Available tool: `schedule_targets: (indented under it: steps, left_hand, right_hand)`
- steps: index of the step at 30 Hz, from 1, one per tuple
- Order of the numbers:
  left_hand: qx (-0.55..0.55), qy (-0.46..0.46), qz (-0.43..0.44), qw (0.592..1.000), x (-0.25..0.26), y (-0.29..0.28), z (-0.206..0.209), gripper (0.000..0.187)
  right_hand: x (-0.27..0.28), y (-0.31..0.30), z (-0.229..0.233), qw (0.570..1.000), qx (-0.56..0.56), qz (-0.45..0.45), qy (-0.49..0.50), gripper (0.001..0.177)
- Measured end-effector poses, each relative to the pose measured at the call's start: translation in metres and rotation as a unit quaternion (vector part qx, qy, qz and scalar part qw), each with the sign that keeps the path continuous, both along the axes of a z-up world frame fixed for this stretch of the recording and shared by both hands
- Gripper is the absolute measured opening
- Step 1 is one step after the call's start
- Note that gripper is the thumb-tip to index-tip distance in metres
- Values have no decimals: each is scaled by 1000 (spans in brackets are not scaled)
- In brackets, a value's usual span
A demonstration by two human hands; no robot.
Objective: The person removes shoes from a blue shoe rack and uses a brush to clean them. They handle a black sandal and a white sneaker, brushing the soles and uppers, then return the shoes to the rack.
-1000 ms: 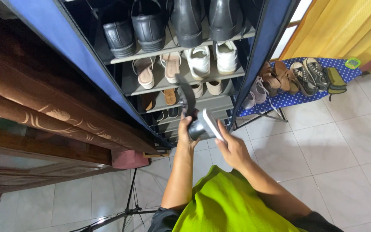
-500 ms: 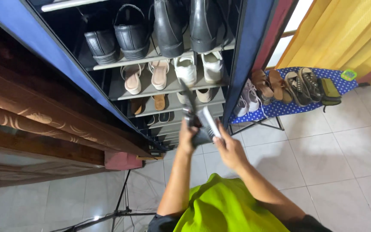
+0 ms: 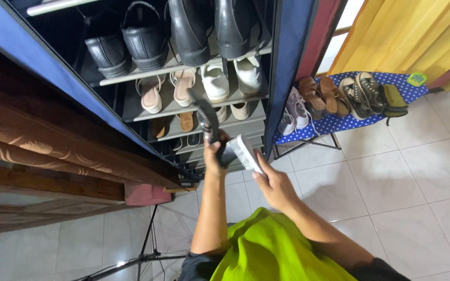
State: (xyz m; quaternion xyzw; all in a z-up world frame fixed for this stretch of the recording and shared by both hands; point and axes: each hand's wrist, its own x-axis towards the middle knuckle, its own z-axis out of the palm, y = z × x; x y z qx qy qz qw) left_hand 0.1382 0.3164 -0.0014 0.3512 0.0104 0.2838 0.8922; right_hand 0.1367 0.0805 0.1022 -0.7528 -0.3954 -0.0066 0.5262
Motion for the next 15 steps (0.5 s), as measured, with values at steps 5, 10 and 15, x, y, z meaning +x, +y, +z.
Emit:
schedule_targets:
  steps: [5,10,15]
  left_hand:
    - [157,120,-7,980,-21,-37,44,102]
    - [84,68,-40,993,-31,-12,92,103]
    - [264,159,-82,948,-48,-15,70,102]
  right_hand:
    - [11,20,60,967,-155,-77,188,64]
    - [0,32,26,1000,-22,-13,10,61]
    - [29,72,43,992,-34,-62,105,62]
